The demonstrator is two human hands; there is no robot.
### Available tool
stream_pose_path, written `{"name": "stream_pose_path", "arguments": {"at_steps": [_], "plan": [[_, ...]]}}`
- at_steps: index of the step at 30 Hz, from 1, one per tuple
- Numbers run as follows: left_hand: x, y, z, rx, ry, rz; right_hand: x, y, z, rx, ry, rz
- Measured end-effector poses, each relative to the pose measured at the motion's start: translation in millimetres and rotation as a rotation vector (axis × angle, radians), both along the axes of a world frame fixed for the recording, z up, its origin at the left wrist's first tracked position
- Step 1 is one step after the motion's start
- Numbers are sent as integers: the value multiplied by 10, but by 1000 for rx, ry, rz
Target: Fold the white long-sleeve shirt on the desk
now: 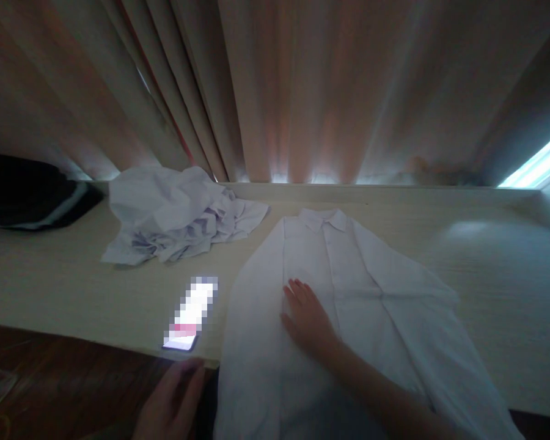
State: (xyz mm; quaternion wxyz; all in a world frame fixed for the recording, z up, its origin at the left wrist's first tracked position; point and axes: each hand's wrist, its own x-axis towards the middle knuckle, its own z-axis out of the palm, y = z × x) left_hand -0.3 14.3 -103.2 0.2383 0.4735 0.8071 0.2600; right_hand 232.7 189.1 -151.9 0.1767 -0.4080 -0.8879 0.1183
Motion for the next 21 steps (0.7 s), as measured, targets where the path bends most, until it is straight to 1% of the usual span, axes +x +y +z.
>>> {"name": "stream_pose_path", "arguments": {"at_steps": [2,4,5,6,8,9,10,12,14,15,18,21], "plan": [[42,595,12,184,147,-173,120,-303,-21,-71,-4,30],[121,1278,-73,288,345,-365,186,-524,-38,-155,-14,89],[169,1607,-144,280,468,-483,204,-598,-44,-198,-23,121],[221,1906,-228,241,591,-597,216,-648,-49,-236,-33,144],[323,2381,-417,239,634,-676,236,-681,-68,-285,-44,178],[368,2550,-514,236,647,-696,247,-673,-85,-294,-44,187],[405,2677,-606,237,646,-701,259,-655,-106,-295,-41,195],[453,2829,-764,228,658,-702,283,-611,-159,-291,-29,211],[474,2896,-866,213,666,-690,297,-579,-211,-295,-20,225],[479,2916,-893,207,671,-685,300,-573,-231,-300,-15,231],[482,2962,-886,208,698,-663,304,-590,-244,-313,-4,244],[430,2947,-823,238,722,-635,359,-604,-170,-310,3,233]]}}
